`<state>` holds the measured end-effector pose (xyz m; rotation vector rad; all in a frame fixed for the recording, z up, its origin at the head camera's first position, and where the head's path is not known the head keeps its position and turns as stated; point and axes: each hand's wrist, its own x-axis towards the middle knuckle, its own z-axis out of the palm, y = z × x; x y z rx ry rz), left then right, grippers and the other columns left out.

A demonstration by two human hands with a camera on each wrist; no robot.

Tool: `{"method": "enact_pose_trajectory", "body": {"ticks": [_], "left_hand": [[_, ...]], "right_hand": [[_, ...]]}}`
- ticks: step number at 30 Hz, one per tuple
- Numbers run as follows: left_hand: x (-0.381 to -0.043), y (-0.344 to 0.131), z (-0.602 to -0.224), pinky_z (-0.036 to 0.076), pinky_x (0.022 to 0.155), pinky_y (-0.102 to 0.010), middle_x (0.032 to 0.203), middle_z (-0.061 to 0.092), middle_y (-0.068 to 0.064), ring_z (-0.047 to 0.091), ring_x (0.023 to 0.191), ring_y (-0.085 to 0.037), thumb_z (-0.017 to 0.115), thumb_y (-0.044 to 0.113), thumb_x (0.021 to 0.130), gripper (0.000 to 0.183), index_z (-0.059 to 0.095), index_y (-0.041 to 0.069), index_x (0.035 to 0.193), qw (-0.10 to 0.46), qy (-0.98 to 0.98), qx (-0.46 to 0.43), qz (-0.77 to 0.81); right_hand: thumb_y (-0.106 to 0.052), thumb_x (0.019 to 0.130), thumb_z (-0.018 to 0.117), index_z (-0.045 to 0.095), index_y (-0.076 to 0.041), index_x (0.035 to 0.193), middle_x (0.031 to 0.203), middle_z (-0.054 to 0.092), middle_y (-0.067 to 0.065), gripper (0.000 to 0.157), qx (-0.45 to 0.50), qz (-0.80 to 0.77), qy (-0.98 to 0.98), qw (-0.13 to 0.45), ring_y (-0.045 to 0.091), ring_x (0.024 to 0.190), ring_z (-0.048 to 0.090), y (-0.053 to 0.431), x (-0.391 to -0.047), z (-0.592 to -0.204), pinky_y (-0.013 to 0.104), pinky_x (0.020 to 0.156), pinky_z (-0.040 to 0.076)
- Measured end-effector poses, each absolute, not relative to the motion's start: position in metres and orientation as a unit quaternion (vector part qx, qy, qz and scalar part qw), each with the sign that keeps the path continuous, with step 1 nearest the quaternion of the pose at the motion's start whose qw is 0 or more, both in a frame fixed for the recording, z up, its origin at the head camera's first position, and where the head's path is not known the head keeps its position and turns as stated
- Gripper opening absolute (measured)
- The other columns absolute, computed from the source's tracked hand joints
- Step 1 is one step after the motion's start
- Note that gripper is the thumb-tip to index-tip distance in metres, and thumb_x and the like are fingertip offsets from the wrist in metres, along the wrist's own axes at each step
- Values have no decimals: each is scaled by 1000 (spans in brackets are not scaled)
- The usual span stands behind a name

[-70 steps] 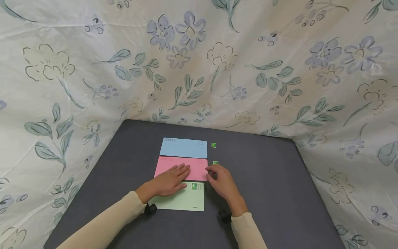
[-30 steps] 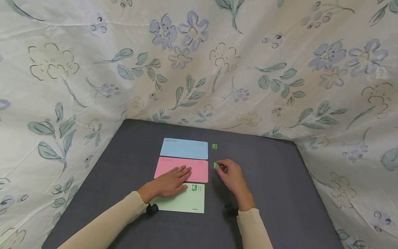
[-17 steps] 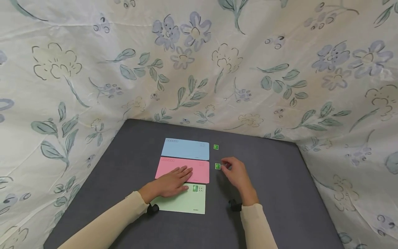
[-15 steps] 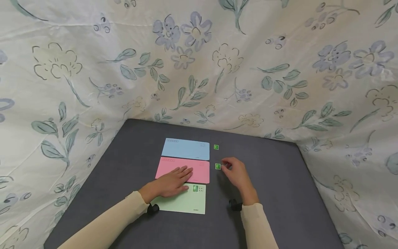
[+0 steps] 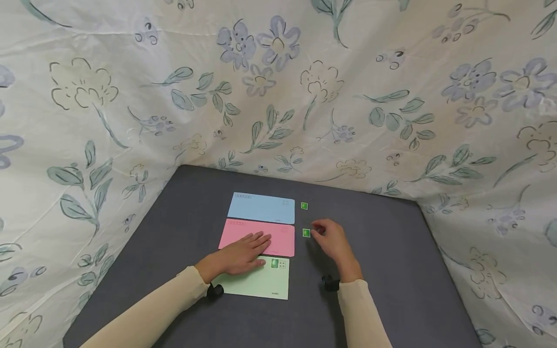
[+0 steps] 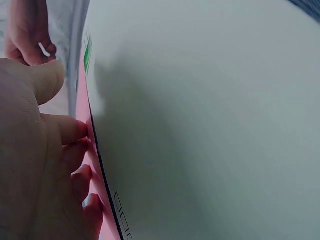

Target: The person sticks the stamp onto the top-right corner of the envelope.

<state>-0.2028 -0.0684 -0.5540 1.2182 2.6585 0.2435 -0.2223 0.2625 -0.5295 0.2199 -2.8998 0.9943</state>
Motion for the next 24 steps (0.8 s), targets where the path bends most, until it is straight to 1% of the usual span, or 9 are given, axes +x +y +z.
{"method": "enact_pose_trajectory", "body": {"ticks": [7, 12, 19, 24], "left_hand": [[-203, -68, -554, 16, 133, -46, 179, 23, -8, 16, 166, -30, 46, 47, 116, 71, 29, 6, 172, 109, 901, 410, 89], [-204, -68, -555, 15, 133, -45, 179, 23, -7, 15, 166, -29, 46, 47, 115, 71, 30, 7, 172, 108, 903, 406, 86], [-205, -68, -556, 14, 133, -45, 180, 22, -7, 15, 166, -29, 46, 47, 116, 71, 29, 7, 172, 110, 903, 406, 86], [-206, -68, -556, 15, 133, -45, 180, 22, -6, 14, 166, -28, 46, 47, 116, 71, 29, 7, 172, 110, 903, 407, 86]], "right_hand": [[-9, 104, 75, 76, 0, 128, 116, 73, 13, 26, 66, 326, -943, 24, 30, 102, 67, 265, -228, -539, 52, 90, 59], [-9, 104, 74, 77, -1, 126, 116, 74, 13, 24, 72, 328, -942, 23, 30, 102, 68, 268, -232, -542, 53, 92, 59], [-8, 104, 74, 77, -1, 124, 116, 74, 13, 22, 65, 331, -941, 11, 30, 103, 68, 271, -238, -547, 53, 92, 59], [-8, 104, 74, 78, -2, 122, 114, 74, 12, 20, 51, 334, -941, -3, 30, 101, 67, 271, -243, -549, 51, 88, 59]]}}
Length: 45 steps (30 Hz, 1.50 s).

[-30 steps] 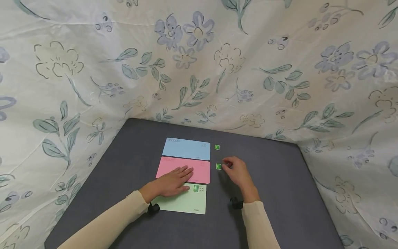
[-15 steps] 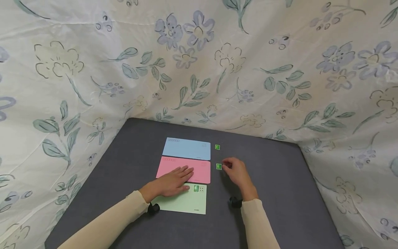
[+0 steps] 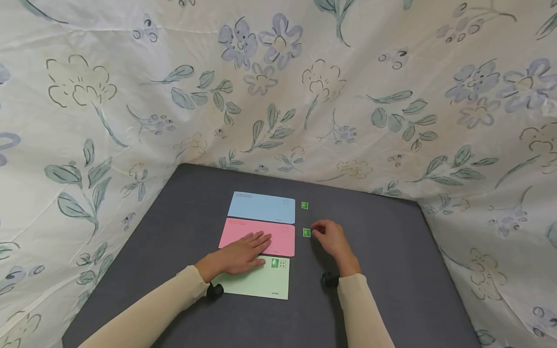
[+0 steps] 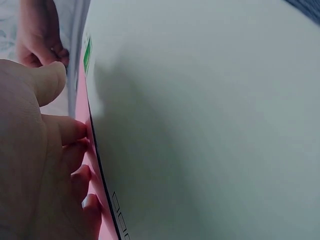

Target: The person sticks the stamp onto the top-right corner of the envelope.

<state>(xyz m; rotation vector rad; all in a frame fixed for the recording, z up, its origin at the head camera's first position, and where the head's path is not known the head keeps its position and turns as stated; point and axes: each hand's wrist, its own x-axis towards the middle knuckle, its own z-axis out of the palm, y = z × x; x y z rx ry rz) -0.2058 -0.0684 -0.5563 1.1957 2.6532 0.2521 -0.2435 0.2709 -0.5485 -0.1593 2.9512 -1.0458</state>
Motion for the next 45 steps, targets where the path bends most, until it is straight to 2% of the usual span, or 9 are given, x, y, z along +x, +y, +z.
{"method": "enact_pose_trajectory", "body": {"ticks": [6, 13, 22, 33, 40, 45], "left_hand": [[-206, -69, -557, 15, 133, -45, 180, 21, -6, 14, 166, -28, 46, 46, 116, 71, 29, 7, 172, 107, 902, 410, 84], [-207, -69, -557, 15, 133, -46, 180, 22, -7, 14, 166, -29, 47, 46, 116, 71, 29, 7, 172, 110, 901, 409, 89], [-208, -70, -560, 14, 133, -45, 180, 21, -6, 13, 166, -28, 47, 46, 115, 71, 28, 8, 172, 108, 902, 409, 88], [-210, -71, -561, 11, 133, -43, 181, 19, -4, 11, 166, -27, 45, 48, 115, 72, 26, 10, 173, 114, 902, 405, 96], [-209, -72, -560, 13, 133, -45, 180, 22, -6, 14, 166, -29, 48, 45, 115, 71, 28, 8, 172, 115, 900, 408, 107], [-211, -73, -565, 10, 133, -44, 181, 18, -5, 10, 166, -28, 45, 46, 115, 72, 26, 9, 173, 113, 899, 410, 106]], "right_hand": [[-8, 105, 73, 79, -3, 121, 114, 74, 12, 18, -44, -328, 944, 15, 28, 100, 67, 272, -251, -552, 48, 86, 59], [-10, 104, 73, 80, -3, 118, 113, 76, 11, 17, -46, -320, 946, 27, 29, 100, 68, 270, -257, -557, 51, 89, 59], [-10, 104, 73, 80, -3, 117, 113, 75, 13, 16, -42, -314, 948, 19, 30, 100, 67, 268, -263, -559, 52, 91, 59], [-12, 104, 74, 79, -2, 106, 99, 73, 10, 11, -30, -299, 952, 53, 26, 85, 63, 263, -275, -553, 45, 79, 58], [-12, 103, 75, 80, -1, 103, 94, 72, 8, 12, -28, -283, 956, 66, 25, 82, 62, 261, -280, -551, 41, 76, 56], [-11, 104, 72, 78, 0, 102, 92, 70, 8, 13, -36, -273, 959, 73, 24, 79, 61, 260, -281, -551, 39, 72, 54]]}}
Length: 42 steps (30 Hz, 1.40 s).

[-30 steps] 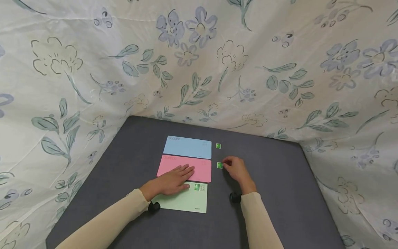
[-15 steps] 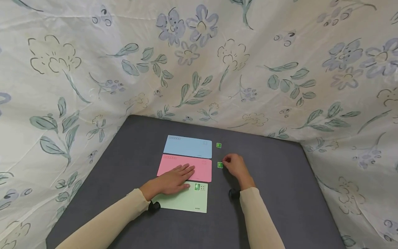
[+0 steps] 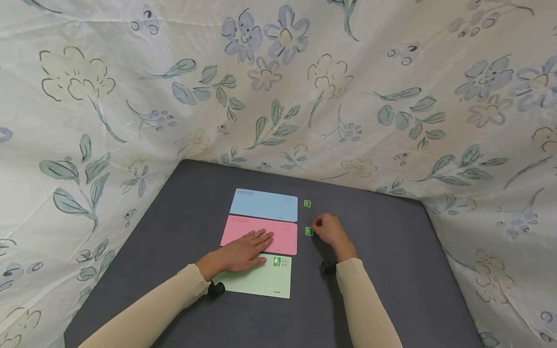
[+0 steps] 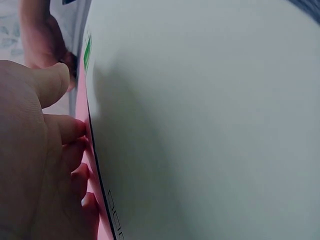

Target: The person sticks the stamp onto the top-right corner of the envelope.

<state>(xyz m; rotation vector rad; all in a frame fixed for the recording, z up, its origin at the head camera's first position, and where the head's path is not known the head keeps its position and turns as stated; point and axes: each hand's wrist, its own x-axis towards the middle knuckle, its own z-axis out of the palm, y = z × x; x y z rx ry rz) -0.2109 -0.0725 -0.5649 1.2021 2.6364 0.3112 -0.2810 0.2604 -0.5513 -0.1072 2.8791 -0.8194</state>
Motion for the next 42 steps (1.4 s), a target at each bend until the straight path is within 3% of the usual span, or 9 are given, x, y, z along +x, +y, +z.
{"method": "enact_pose_trajectory", "body": {"ticks": [28, 42], "left_hand": [[-206, -74, -560, 15, 133, -46, 179, 23, -8, 14, 166, -30, 48, 45, 115, 71, 29, 6, 172, 112, 899, 407, 114], [-205, -75, -559, 14, 133, -47, 180, 22, -7, 14, 166, -30, 47, 47, 115, 72, 29, 7, 172, 114, 898, 409, 117]], "right_hand": [[-13, 112, 56, 63, -4, 92, 78, 53, 6, 23, -73, -296, 947, 101, 22, 69, 51, 266, -279, -554, 36, 62, 39], [-13, 112, 55, 65, -2, 95, 79, 53, 7, 23, -67, -306, 943, 113, 23, 71, 51, 266, -280, -549, 37, 64, 40]]}}
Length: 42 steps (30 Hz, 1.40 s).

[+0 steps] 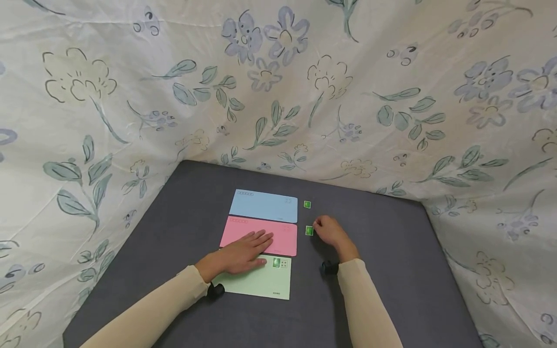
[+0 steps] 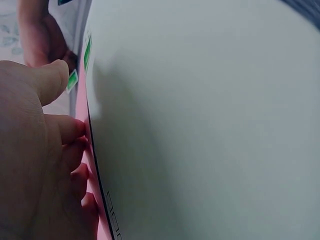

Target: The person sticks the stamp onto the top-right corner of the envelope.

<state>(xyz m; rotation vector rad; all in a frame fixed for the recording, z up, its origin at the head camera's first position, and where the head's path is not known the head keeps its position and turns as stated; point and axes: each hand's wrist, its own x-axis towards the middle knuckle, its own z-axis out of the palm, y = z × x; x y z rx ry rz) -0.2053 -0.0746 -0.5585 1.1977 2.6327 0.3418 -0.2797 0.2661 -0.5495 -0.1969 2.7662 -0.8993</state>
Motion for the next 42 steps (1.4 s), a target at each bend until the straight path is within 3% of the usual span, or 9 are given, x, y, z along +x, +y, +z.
{"method": "enact_pose_trajectory", "body": {"ticks": [9, 17, 21, 42], "left_hand": [[-206, -74, -560, 16, 133, -47, 179, 23, -8, 15, 166, -31, 48, 45, 115, 71, 30, 6, 172, 110, 898, 411, 116], [-207, -74, -568, 12, 133, -46, 180, 20, -7, 12, 166, -29, 45, 45, 116, 71, 28, 7, 172, 105, 899, 411, 110], [-208, -74, -572, 8, 133, -43, 181, 17, -5, 8, 167, -26, 44, 46, 116, 71, 25, 9, 173, 107, 899, 409, 112], [-208, -73, -570, 10, 133, -44, 181, 18, -3, 8, 167, -26, 44, 48, 116, 71, 25, 11, 174, 111, 901, 404, 111]], "right_hand": [[-13, 112, 55, 67, 1, 102, 86, 57, 9, 21, -67, -314, 941, 109, 24, 76, 54, 265, -280, -547, 37, 65, 43], [-12, 113, 52, 62, -1, 87, 71, 46, 4, 30, -78, -338, 933, 100, 21, 64, 44, 263, -278, -546, 37, 61, 36], [-13, 112, 53, 64, -1, 91, 74, 48, 4, 27, -66, -335, 935, 99, 21, 67, 47, 261, -278, -547, 37, 62, 38], [-16, 112, 54, 68, -2, 101, 85, 56, 9, 23, -52, -344, 933, 95, 24, 80, 55, 250, -279, -549, 38, 69, 43]]}}
